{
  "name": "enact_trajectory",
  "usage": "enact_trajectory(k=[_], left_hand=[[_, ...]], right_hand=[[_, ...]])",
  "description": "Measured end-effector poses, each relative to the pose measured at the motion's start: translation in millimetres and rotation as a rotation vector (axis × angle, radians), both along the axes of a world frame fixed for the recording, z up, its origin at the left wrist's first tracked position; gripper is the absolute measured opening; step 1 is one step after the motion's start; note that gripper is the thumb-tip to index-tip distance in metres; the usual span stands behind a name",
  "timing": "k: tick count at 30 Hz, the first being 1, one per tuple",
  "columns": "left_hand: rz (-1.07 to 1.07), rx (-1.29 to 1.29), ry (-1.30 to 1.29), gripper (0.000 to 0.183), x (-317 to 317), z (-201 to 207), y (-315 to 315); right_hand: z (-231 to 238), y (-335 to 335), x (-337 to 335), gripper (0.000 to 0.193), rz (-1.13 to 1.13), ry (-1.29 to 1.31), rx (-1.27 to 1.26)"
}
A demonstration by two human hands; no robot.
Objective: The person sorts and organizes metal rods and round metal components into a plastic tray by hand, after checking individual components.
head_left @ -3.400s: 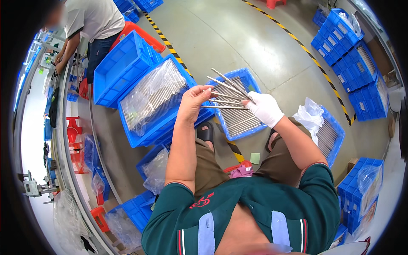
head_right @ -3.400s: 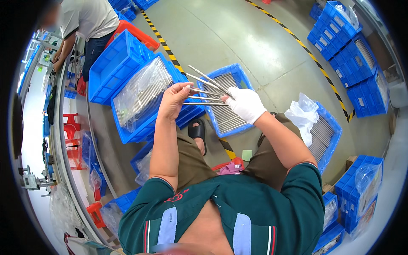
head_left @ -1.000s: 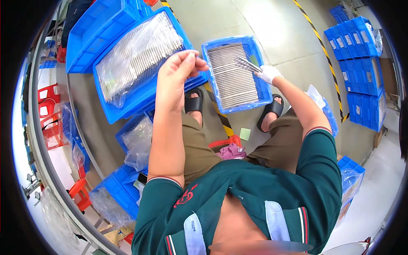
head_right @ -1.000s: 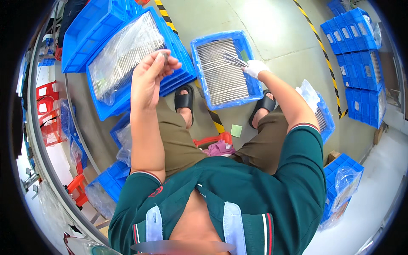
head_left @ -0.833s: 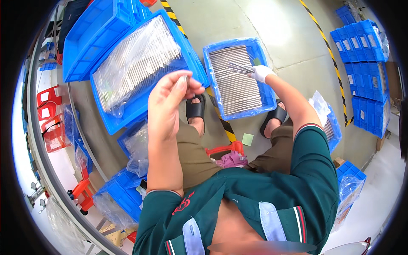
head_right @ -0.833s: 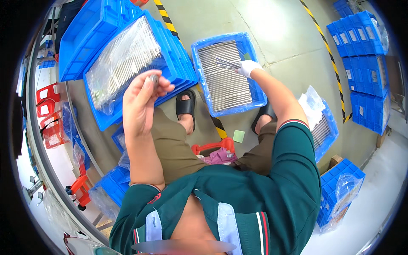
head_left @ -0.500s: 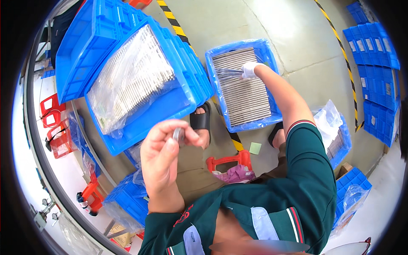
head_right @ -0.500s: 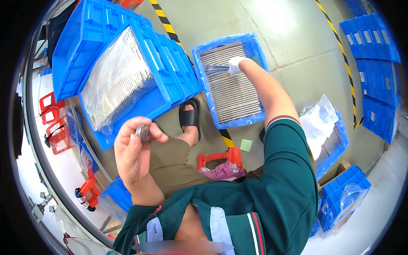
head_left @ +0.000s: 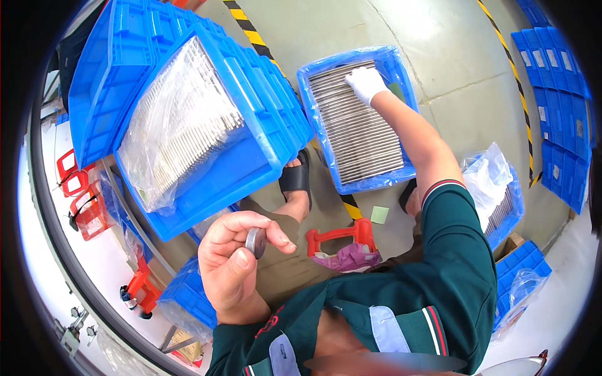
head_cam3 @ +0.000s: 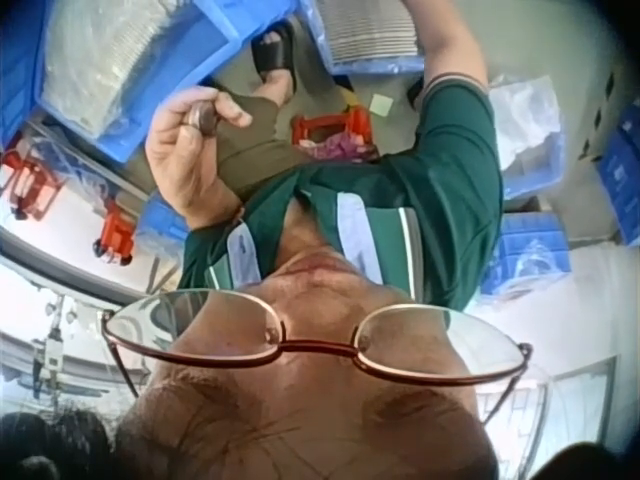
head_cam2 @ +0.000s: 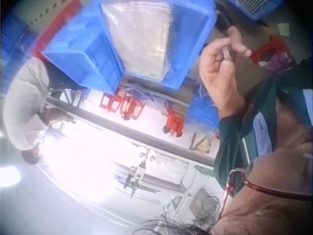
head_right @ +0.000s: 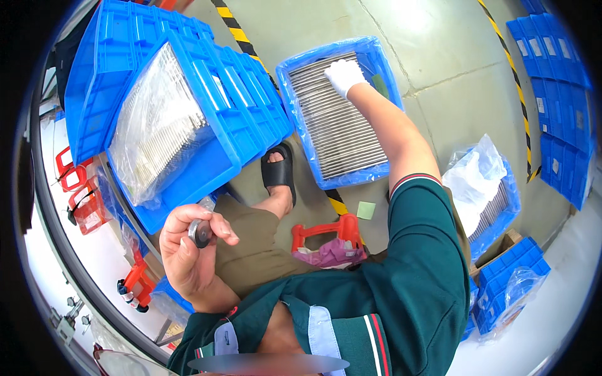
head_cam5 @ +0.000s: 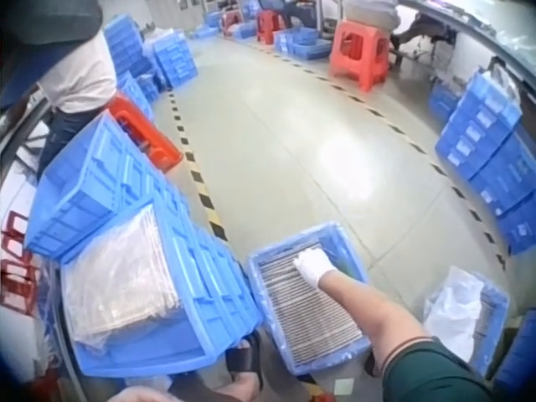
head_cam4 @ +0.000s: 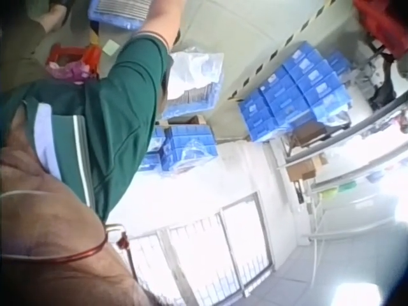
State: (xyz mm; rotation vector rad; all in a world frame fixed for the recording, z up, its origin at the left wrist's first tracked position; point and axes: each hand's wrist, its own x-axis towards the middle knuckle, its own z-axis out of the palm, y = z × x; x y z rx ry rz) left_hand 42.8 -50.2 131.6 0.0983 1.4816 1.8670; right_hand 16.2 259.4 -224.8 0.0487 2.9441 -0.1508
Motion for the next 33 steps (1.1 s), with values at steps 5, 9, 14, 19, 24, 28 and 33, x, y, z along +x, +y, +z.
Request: enact_trajectory(k=[5,9,14,19,24,28,33], left_hand=[[0.022,0.001,-0.017,0.044,2.6,-2.0,-1.2],[0.015,0.002,-0.014,0.044,2.5,-0.9,-2.7],[0.008,0.001,-0.011,0.044,3.1,-0.1,-1.7],[-0.008,0.009,-0.012,0.043,4.9,-0.1,-3.9],[0.014,-0.004,-0.010,0.043,6.4,1.6,-9.9],[-0.024,0.037,-0.043,0.044,6.7,-0.2,-5.7],[-0.039,0.021,-0.002,0.043,8.9,5.2,-2.8]], right_hand=[[-12.6,-10.0,-7.0,0.017,-0.105,0.117,-0.055],[-10.6,-31.1,1.5,0.015,-0.163,0.200,-0.084],[-20.6,-38.0,17.5,0.012,-0.225,0.271,-0.112],[-18.8,-34.5,18.9,0.009,-0.229,0.318,-0.167],[-4.9,-18.1,25.6,0.028,-0.999,0.330,-0.438],[-69.7,41.2,41.2,0.049,-1.209,0.244,-0.712],[-46.2,20.3,30.3,0.077,-1.068,-0.005,-0.842]])
